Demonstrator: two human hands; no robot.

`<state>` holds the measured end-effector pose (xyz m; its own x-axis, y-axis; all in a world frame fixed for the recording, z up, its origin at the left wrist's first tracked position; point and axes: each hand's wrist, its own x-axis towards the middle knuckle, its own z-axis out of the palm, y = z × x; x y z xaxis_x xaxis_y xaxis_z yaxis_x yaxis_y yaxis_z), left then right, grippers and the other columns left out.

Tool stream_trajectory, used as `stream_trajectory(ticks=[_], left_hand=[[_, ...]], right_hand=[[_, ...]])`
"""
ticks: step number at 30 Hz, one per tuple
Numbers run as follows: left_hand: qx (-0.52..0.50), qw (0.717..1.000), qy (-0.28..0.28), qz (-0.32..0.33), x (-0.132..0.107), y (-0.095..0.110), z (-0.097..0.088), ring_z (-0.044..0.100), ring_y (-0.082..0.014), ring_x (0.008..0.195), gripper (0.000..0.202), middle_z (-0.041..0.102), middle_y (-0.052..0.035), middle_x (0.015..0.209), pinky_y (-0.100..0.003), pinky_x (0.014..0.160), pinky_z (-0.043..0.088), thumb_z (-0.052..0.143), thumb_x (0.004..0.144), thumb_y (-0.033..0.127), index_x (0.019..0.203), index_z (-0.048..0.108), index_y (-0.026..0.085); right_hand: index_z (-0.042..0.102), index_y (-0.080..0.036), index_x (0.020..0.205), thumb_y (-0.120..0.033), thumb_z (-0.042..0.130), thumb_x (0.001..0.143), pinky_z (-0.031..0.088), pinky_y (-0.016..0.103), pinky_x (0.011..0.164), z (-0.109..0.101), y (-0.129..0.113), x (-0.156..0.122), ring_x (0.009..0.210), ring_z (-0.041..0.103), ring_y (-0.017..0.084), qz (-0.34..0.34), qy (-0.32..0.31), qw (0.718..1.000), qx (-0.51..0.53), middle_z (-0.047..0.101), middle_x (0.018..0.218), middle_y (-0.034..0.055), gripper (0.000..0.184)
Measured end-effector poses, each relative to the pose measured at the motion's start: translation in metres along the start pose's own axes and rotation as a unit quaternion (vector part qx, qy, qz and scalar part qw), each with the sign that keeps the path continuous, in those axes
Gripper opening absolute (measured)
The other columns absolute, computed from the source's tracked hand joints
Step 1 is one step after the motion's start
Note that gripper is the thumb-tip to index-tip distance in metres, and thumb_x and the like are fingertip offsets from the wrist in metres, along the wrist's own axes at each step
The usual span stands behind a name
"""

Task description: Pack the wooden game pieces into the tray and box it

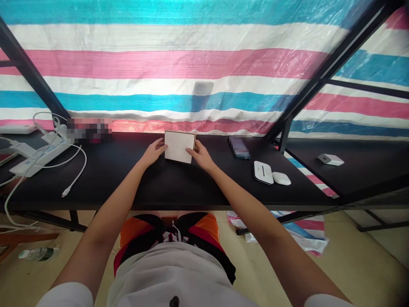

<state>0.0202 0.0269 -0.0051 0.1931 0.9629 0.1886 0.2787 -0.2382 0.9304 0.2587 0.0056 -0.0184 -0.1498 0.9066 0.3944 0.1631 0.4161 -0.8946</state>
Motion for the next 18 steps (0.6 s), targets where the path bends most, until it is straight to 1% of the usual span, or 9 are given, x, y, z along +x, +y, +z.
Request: stream_trajectory(ticks=[2,4,8,11,14,16,18], left_hand=[[-0.030,0.998,-0.048,0.003,-0.003,0.003,-0.002,0.059,-0.0271,0.104,0.056,0.065,-0.0117,0.114,-0.039,0.088,0.049,0.062,0.078,0.053,0.118,0.063,0.015],[-0.035,0.998,-0.051,0.008,-0.006,0.006,-0.001,0.061,-0.0263,0.099,0.054,0.068,-0.0107,0.106,-0.037,0.087,0.049,0.063,0.076,0.057,0.106,0.068,0.013],[-0.031,0.998,-0.049,0.003,-0.008,0.009,0.003,0.062,-0.0214,0.086,0.054,0.070,-0.0089,0.097,-0.033,0.080,0.049,0.065,0.073,0.059,0.101,0.068,0.012],[-0.018,0.998,-0.053,-0.002,-0.009,0.009,0.003,0.059,-0.0165,0.074,0.053,0.069,-0.0069,0.090,-0.029,0.071,0.048,0.064,0.074,0.058,0.099,0.068,0.012],[0.003,1.000,-0.028,0.002,-0.009,0.010,0.000,0.053,-0.0117,0.062,0.048,0.066,-0.0040,0.081,-0.025,0.059,0.044,0.066,0.074,0.055,0.098,0.068,0.013],[-0.002,1.000,-0.014,0.000,-0.009,0.011,-0.001,0.048,-0.0099,0.054,0.047,0.061,-0.0016,0.070,-0.023,0.051,0.040,0.067,0.073,0.052,0.100,0.067,0.013],[-0.033,0.999,-0.014,-0.007,-0.009,0.011,-0.001,0.048,-0.0103,0.051,0.049,0.058,0.0002,0.063,-0.023,0.048,0.037,0.069,0.072,0.048,0.106,0.064,0.013]], right_hand=[[0.055,-0.021,0.107,-0.050,0.064,0.076,0.048,0.039,0.090,-0.001,0.000,0.000,0.096,0.061,0.022,0.011,-0.008,0.999,0.036,0.066,0.104,0.0047,0.044],[0.056,-0.021,0.105,-0.051,0.064,0.075,0.048,0.039,0.090,-0.001,0.000,0.001,0.098,0.060,0.023,0.026,-0.004,0.998,0.062,0.065,0.104,0.0052,0.043],[0.057,-0.020,0.104,-0.049,0.064,0.075,0.047,0.040,0.089,-0.004,0.002,0.004,0.098,0.060,0.024,0.049,0.003,0.996,0.076,0.065,0.103,0.0057,0.042],[0.059,-0.019,0.104,-0.049,0.064,0.075,0.047,0.039,0.088,-0.007,0.006,0.005,0.095,0.060,0.023,0.051,0.000,0.997,0.061,0.065,0.102,0.0054,0.041],[0.060,-0.019,0.104,-0.049,0.062,0.077,0.047,0.038,0.086,-0.010,0.006,0.004,0.089,0.060,0.021,0.034,-0.001,0.999,0.002,0.066,0.097,0.0046,0.041],[0.061,-0.019,0.102,-0.051,0.060,0.079,0.047,0.037,0.082,-0.013,0.004,0.003,0.084,0.059,0.020,0.011,-0.001,0.997,-0.070,0.065,0.091,0.0041,0.039],[0.062,-0.019,0.096,-0.052,0.058,0.081,0.047,0.035,0.077,-0.015,0.001,0.002,0.078,0.057,0.020,-0.026,0.010,0.987,-0.157,0.063,0.086,0.0044,0.037]])
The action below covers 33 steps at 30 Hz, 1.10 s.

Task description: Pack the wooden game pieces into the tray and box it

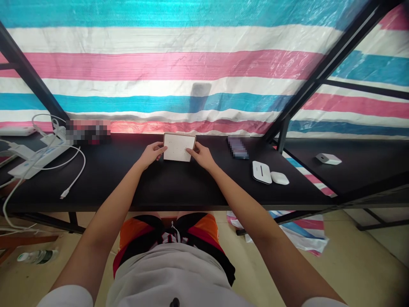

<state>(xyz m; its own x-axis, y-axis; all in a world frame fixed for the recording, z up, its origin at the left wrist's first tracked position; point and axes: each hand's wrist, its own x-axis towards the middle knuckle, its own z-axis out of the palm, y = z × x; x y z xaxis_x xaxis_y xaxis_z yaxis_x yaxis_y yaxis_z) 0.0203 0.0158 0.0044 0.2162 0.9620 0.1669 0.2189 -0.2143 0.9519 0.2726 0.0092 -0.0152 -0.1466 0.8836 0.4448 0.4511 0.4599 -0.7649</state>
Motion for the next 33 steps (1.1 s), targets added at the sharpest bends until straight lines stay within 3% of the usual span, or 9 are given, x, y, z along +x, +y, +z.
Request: stream_trajectory(ticks=[3,7,10,15,19,24,27,30,33], left_hand=[[-0.056,0.998,-0.007,-0.027,0.001,0.001,0.001,0.060,-0.0145,0.064,0.050,0.063,-0.0027,0.071,-0.023,0.054,0.044,0.070,0.070,0.040,0.112,0.060,0.015],[-0.128,0.989,-0.025,-0.075,0.001,0.004,0.002,0.066,-0.0201,0.082,0.042,0.068,-0.0072,0.087,-0.029,0.067,0.051,0.057,0.076,0.039,0.112,0.057,0.018],[-0.159,0.984,-0.013,-0.073,0.002,0.004,0.004,0.065,-0.0207,0.085,0.039,0.067,-0.0066,0.094,-0.030,0.067,0.052,0.050,0.080,0.045,0.110,0.056,0.020],[-0.111,0.993,0.027,-0.034,0.004,-0.004,0.007,0.064,-0.0197,0.086,0.044,0.065,-0.0027,0.090,-0.029,0.069,0.052,0.066,0.074,0.035,0.113,0.052,0.022],[-0.112,0.993,0.023,-0.022,0.005,-0.007,0.007,0.064,-0.0216,0.088,0.072,0.065,-0.0048,0.093,-0.036,0.076,0.052,0.067,0.074,0.033,0.137,0.033,0.023],[-0.120,0.992,0.016,-0.042,0.002,0.000,0.008,0.064,-0.0215,0.091,0.084,0.066,-0.0076,0.099,-0.035,0.077,0.052,0.070,0.072,0.031,0.143,0.026,0.020],[-0.115,0.992,0.019,-0.047,0.002,0.002,0.006,0.065,-0.0205,0.085,0.074,0.067,-0.0069,0.093,-0.032,0.073,0.052,0.072,0.067,0.030,0.134,0.042,0.017],[-0.123,0.991,-0.010,-0.052,0.003,0.001,0.003,0.065,-0.0183,0.071,0.046,0.069,-0.0078,0.082,-0.029,0.066,0.051,0.068,0.072,0.046,0.103,0.063,0.013],[-0.138,0.984,-0.070,-0.092,0.001,0.001,0.002,0.063,-0.0176,0.062,0.055,0.069,-0.0100,0.073,-0.027,0.059,0.048,0.056,0.076,0.065,0.083,0.068,0.011]], right_hand=[[0.063,-0.019,0.093,-0.052,0.059,0.081,0.046,0.033,0.072,-0.003,-0.003,0.000,0.073,0.054,0.019,-0.047,0.025,0.994,-0.096,0.059,0.079,0.0038,0.035],[0.057,-0.022,0.116,-0.041,0.055,0.085,0.047,0.031,0.072,-0.004,-0.004,-0.002,0.067,0.056,0.017,-0.042,-0.005,0.997,-0.068,0.060,0.073,-0.0001,0.036],[0.051,-0.025,0.126,-0.026,0.049,0.085,0.048,0.034,0.081,-0.001,-0.003,-0.004,0.082,0.062,0.018,-0.058,-0.033,0.998,-0.019,0.067,0.094,0.0024,0.041],[0.051,-0.026,0.124,-0.013,0.040,0.078,0.048,0.039,0.091,0.005,0.003,-0.002,0.098,0.061,0.018,-0.043,-0.076,0.994,0.070,0.064,0.115,0.0021,0.050],[0.052,-0.026,0.118,-0.016,0.039,0.077,0.052,0.035,0.079,0.006,0.005,0.000,0.095,0.060,0.018,0.017,-0.095,0.985,0.143,0.064,0.109,0.0012,0.044],[0.052,-0.025,0.109,-0.038,0.050,0.083,0.050,0.031,0.074,0.004,0.000,-0.001,0.085,0.059,0.017,0.044,-0.080,0.982,0.167,0.062,0.093,0.0005,0.029],[0.047,-0.027,0.118,-0.046,0.056,0.081,0.049,0.033,0.076,0.005,-0.003,-0.001,0.084,0.060,0.017,0.044,-0.074,0.979,0.184,0.062,0.093,0.0015,0.043],[0.039,-0.028,0.127,-0.051,0.060,0.077,0.049,0.036,0.080,0.005,-0.004,0.001,0.087,0.061,0.020,0.054,-0.032,0.978,0.200,0.064,0.094,0.0029,0.059],[0.041,-0.026,0.125,-0.053,0.062,0.074,0.049,0.036,0.076,0.001,-0.005,0.003,0.083,0.062,0.020,0.074,0.010,0.972,0.222,0.066,0.089,0.0028,0.060]])
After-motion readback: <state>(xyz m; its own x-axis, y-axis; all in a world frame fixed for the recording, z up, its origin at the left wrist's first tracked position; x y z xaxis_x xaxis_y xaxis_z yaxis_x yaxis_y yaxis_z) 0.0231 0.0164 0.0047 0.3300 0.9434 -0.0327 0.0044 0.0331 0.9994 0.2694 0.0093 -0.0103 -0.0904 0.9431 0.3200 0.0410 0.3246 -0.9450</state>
